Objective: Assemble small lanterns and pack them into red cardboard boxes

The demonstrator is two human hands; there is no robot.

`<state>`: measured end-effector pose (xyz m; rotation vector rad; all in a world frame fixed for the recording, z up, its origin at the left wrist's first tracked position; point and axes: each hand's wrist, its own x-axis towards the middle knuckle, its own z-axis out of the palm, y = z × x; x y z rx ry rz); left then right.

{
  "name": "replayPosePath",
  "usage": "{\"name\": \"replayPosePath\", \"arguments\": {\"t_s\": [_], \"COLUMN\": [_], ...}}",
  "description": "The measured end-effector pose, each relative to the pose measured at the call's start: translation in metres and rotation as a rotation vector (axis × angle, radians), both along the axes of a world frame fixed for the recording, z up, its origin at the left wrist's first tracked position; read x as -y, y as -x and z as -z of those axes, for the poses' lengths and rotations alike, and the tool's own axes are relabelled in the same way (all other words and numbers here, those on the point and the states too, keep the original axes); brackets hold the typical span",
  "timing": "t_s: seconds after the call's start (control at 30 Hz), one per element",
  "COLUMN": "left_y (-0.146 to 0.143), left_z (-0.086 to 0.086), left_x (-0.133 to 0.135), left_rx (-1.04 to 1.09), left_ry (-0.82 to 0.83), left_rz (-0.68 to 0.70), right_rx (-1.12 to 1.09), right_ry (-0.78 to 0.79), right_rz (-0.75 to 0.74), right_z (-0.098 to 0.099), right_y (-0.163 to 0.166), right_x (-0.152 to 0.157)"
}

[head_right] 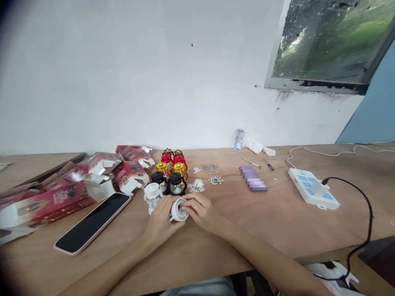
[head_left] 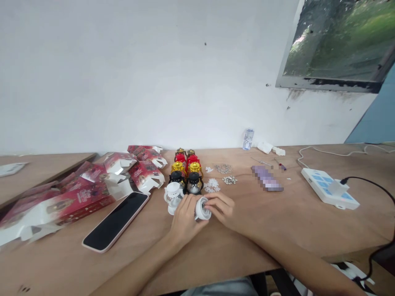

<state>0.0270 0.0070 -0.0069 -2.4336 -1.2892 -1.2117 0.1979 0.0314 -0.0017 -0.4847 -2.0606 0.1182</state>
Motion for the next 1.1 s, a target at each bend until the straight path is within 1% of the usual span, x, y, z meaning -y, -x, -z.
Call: {"name": "replayPosePath", "arguments": {"t_s": [0.1, 0.17, 0.3, 0.37, 0.4, 0.47, 0.53, 0.6, 0.63, 0.67, 0.7, 0.77, 0.83, 0.9, 1.0, 1.1], "left_y": [0.000, -0.001, 0.000, 0.000, 0.001, 0.001, 0.001, 0.001, 0.001, 0.000, 0.000, 0.000, -0.001, -0.004, -0.010, -0.020], "left_z": [0.000, 0.000, -0.001, -0.002, -0.003, -0.004, -0.005, -0.005, -0.005, -0.005, -0.005, -0.004, -0.006, -0.009, -0.019, -0.030], "left_x": [0.000, 0.001, 0.002, 0.002, 0.002, 0.002, 0.003, 0.004, 0.004, 0.004, 0.005, 0.005, 0.005, 0.006, 0.007, 0.006], "left_rx": [0.030, 0.049, 0.090, 0.105, 0.111, 0.113, 0.101, 0.072, 0.051, 0.026, -0.004, -0.069, -0.146, -0.229, -0.383, -0.549], "left_ry": [0.013, 0.022, 0.047, 0.064, 0.072, 0.085, 0.074, 0.037, 0.015, -0.009, -0.029, -0.052, -0.065, -0.082, -0.108, -0.113], "left_rz": [0.004, 0.005, -0.006, -0.008, -0.010, -0.017, -0.022, -0.019, -0.016, -0.015, -0.016, -0.030, -0.055, -0.088, -0.147, -0.218], "right_rx": [0.008, 0.013, -0.052, -0.193, -0.289, -0.494, -0.640, -0.667, -0.640, -0.596, -0.553, -0.498, -0.489, -0.519, -0.599, -0.660], "right_ry": [-0.085, -0.075, 0.062, 0.192, 0.289, 0.560, 0.972, 1.389, 1.553, 1.677, 1.760, 1.878, 1.957, 1.990, 1.976, 1.918], "right_rz": [0.023, 0.021, -0.005, -0.003, 0.004, 0.014, -0.018, -0.078, -0.113, -0.149, -0.182, -0.245, -0.294, -0.313, -0.291, -0.265], "right_z": [0.003, 0.006, 0.012, 0.013, 0.013, 0.011, 0.008, 0.007, 0.007, 0.007, 0.007, 0.008, 0.007, 0.006, 0.004, 0.007], "right_y": [0.001, 0.000, 0.001, 0.003, 0.005, 0.008, 0.011, 0.012, 0.013, 0.013, 0.014, 0.017, 0.019, 0.021, 0.023, 0.023], "right_x": [-0.001, 0.000, 0.001, 0.001, 0.000, -0.004, -0.009, -0.013, -0.014, -0.013, -0.012, -0.007, -0.001, 0.003, 0.005, 0.002]}}
